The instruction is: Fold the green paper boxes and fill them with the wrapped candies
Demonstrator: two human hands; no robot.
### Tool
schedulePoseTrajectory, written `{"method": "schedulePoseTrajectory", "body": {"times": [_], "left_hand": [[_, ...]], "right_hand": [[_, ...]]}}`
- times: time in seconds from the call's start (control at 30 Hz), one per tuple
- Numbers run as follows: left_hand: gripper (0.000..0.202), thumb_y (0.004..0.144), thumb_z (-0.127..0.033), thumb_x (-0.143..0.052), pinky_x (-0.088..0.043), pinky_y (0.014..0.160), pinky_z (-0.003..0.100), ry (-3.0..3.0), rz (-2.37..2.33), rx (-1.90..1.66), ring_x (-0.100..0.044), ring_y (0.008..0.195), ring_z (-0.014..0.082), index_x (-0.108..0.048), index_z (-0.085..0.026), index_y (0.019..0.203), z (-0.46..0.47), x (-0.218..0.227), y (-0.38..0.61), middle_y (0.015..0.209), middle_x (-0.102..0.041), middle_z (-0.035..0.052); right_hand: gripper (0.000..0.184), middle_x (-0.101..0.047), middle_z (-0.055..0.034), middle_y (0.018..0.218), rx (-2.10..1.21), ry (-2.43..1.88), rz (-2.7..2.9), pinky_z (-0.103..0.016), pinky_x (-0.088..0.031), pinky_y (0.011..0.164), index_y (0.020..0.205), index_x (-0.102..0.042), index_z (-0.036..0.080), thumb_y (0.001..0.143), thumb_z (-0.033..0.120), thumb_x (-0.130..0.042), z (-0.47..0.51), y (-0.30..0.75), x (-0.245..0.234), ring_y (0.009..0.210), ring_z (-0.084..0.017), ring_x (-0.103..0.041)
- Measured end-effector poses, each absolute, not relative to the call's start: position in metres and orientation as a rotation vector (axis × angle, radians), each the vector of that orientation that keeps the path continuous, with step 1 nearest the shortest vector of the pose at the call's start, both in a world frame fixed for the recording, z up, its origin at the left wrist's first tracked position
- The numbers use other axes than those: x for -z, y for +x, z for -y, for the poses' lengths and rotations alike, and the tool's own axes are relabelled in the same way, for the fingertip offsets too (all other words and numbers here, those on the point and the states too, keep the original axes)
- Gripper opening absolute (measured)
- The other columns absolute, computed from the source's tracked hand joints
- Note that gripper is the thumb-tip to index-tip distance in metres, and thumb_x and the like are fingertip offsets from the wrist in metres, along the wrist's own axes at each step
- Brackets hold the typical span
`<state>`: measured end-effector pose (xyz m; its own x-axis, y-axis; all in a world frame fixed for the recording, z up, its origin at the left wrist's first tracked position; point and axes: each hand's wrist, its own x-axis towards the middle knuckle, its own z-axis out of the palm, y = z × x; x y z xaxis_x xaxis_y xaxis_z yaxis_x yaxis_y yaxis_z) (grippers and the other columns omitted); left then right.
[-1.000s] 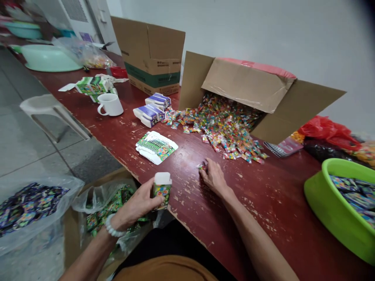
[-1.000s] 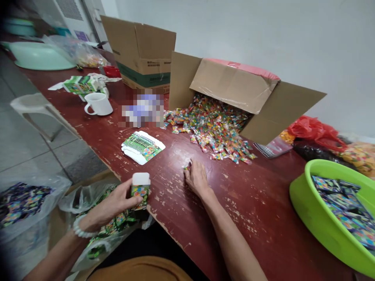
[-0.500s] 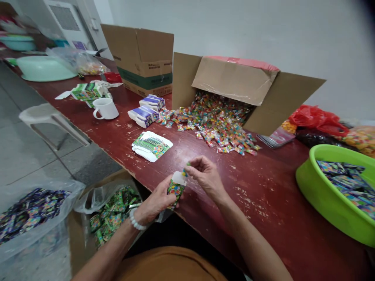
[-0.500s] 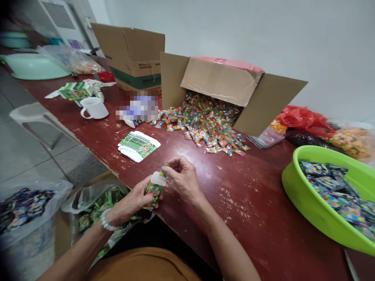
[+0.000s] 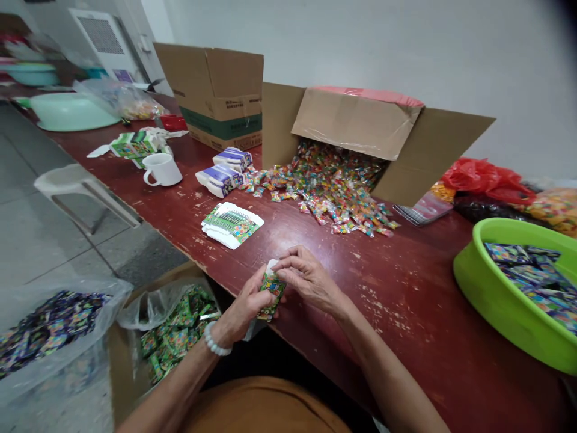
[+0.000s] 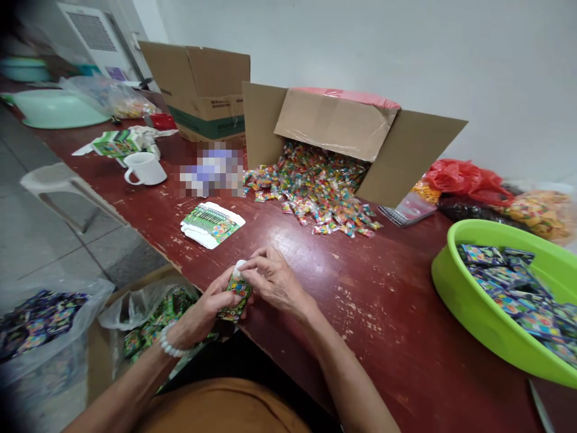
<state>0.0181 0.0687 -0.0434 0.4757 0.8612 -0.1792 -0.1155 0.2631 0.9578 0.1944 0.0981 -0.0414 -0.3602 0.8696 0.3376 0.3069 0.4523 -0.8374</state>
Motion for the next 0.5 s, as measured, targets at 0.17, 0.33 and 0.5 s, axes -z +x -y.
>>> {"method": "schedulePoseTrajectory", "body": {"times": [0.17, 0.33, 0.5], "left_hand": [[0.049, 0.073, -0.018, -0.053, -0.045, 0.056, 0.022, 1.056, -0.807, -0.801, -0.055, 0.062, 0.0127, -0.049, -0.017, 0.122, -0.071, 0.05, 0.018, 0.082, -0.063, 0.0012], [0.048, 0.08, -0.034, -0.059, -0.048, 0.052, 0.025, 0.859, -0.812, -0.897, -0.059, 0.06, 0.0162, -0.052, -0.016, 0.124, -0.073, 0.044, 0.019, 0.08, -0.066, 0.0046], [0.043, 0.084, -0.049, -0.058, -0.05, 0.049, 0.026, 0.734, -0.885, -0.91, -0.061, 0.059, 0.0188, -0.064, -0.011, 0.104, -0.072, 0.043, 0.019, 0.075, -0.068, 0.0089]], "right_hand": [[0.02, -0.058, -0.0014, 0.08, -0.895, -1.065, 1.906, -0.028, -0.045, 0.075, 0.081, -0.069, 0.021, 0.092, 0.028, -0.054, -0.094, 0.189, 0.044, 0.078, -0.015, -0.056], [0.021, -0.06, 0.0003, 0.081, -1.179, -1.11, 1.426, -0.024, -0.045, 0.062, 0.09, -0.063, 0.02, 0.082, 0.039, -0.066, -0.094, 0.185, 0.048, 0.067, -0.012, -0.054], [0.042, -0.06, 0.001, 0.081, -1.56, -0.965, 1.161, -0.021, -0.046, 0.054, 0.1, -0.058, 0.021, 0.069, 0.043, -0.078, -0.095, 0.184, 0.052, 0.065, -0.012, -0.055]]}}
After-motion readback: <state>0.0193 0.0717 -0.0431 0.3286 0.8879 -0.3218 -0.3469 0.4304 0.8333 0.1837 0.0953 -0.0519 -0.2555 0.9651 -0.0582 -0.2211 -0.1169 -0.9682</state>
